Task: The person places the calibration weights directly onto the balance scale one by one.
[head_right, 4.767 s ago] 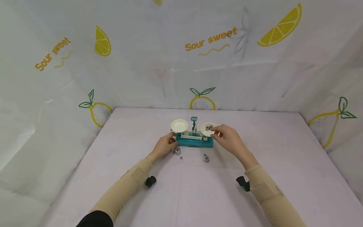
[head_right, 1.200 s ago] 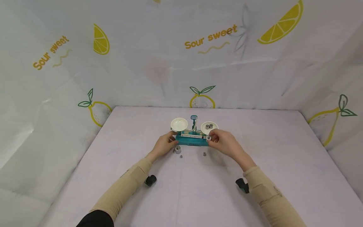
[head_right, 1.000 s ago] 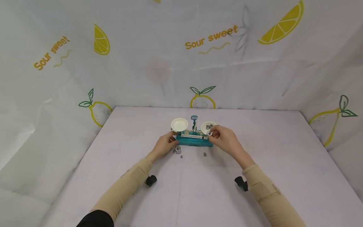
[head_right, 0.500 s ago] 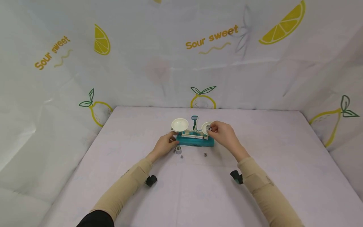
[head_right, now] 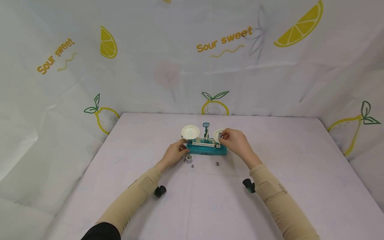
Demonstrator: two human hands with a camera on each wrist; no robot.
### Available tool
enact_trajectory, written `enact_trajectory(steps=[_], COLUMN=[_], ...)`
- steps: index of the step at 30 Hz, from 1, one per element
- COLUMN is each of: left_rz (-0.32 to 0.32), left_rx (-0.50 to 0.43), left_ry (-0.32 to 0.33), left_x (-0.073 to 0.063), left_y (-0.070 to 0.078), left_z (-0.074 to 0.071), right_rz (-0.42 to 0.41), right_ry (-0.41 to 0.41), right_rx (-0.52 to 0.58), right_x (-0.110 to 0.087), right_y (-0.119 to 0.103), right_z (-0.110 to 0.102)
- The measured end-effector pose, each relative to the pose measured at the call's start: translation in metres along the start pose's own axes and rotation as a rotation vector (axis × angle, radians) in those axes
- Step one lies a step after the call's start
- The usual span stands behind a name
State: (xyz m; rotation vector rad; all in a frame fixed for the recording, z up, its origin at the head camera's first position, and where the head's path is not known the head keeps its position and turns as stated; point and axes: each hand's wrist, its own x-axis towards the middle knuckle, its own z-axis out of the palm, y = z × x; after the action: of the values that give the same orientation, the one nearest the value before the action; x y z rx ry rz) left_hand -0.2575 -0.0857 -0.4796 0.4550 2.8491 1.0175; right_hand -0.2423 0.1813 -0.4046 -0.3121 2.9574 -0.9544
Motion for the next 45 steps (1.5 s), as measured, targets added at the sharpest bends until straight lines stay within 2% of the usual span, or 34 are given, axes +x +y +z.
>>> enact_trajectory(steps=[20, 32, 40, 45], left_rz=[-0.004, 0.002, -0.001, -0.007], left_rx=[-0.007, -0.012, -0.013, -0.017], left_ry=[-0.009, 0.001, -0.003, -0.002], left_x=[-0.001, -0.002, -0.002, -0.002], left_y=[0.003, 0.003, 0.004, 0.004], left_z=[-0.003, -0.003, -0.003, -0.003], right_rz=[-0.036, -0.063, -0.108, -0.168], right_ry=[0.015, 0.077, 0.117, 0.147], right_rx=[-0.012, -0.023, -0.001, 0.033], right_x=[-0.001, -0.005, -0.015, -0.023], right_y=[-0.003, -0.007, -0.011, -0.013], right_z=[-0.002, -0.006, -0.007, -0.002])
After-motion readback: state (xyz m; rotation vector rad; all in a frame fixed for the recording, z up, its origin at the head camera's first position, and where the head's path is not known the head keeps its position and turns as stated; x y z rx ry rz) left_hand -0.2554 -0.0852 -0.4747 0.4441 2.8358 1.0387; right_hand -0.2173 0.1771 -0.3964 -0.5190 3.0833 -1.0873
